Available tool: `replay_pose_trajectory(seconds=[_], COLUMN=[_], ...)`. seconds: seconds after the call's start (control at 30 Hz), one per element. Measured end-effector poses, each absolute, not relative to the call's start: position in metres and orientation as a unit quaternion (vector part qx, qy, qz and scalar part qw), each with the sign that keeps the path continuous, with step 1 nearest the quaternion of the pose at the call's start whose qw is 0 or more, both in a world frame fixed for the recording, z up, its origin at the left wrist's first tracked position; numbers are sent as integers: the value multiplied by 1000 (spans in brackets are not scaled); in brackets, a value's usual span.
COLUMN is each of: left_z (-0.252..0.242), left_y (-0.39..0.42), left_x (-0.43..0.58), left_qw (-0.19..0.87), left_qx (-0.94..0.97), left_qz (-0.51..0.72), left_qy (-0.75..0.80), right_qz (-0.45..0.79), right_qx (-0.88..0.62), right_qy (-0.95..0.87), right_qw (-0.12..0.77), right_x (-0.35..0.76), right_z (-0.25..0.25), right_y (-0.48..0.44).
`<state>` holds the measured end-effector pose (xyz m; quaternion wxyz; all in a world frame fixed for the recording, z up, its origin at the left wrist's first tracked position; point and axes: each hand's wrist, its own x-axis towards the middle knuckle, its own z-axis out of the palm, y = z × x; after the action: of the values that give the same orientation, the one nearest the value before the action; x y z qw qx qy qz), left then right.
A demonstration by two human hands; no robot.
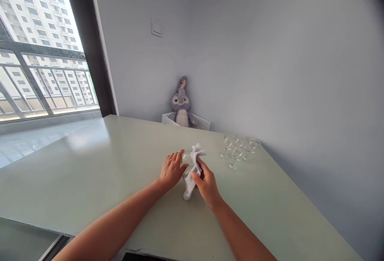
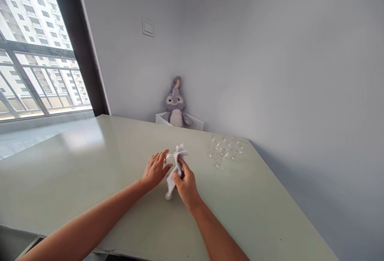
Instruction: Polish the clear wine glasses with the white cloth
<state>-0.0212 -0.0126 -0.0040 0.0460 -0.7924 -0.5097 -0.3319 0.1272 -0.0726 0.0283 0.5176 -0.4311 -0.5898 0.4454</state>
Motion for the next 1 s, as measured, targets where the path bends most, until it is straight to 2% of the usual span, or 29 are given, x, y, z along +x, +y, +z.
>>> replay_pose_trajectory(seconds=[0.17,0.33,0.47,0.57,0.67,0.73,0.8,0.93,1.0], left_z=[-1,-3,9,21,28,29,29,30,30], left_y=[-16,-20,-23,-26,-28,-26,-24,-20,-21], left_x=[-23,-21,-22,-26,-29,-31,-33,-37,-37], left_qw=[16,13,65,119,106,53,-42,-387,-507], left_qx=[-814,-864,-862,-845,-855,-863,-859,-828,-798], left_qz=[-297,-258,-251,-276,-286,-283,-276,-166,-112], left_qy=[-500,-432,-435,-442,-419,-415,-429,-369,-305], right_qz=[566,567,548,614,658,646,606,575,594], right_qx=[-378,-395,-419,-399,-362,-356,-363,-353,-334], right_qy=[-573,-604,-580,-484,-446,-485,-553,-653,-662], right_qw=[456,398,433,479,486,470,441,344,313], right_x=[134,141,140,143,151,157,164,177,182], right_z=[31,21,12,12,16,20,26,40,45], right_y=[-71,-63,-57,-53,-51,-51,-52,-57,-59])
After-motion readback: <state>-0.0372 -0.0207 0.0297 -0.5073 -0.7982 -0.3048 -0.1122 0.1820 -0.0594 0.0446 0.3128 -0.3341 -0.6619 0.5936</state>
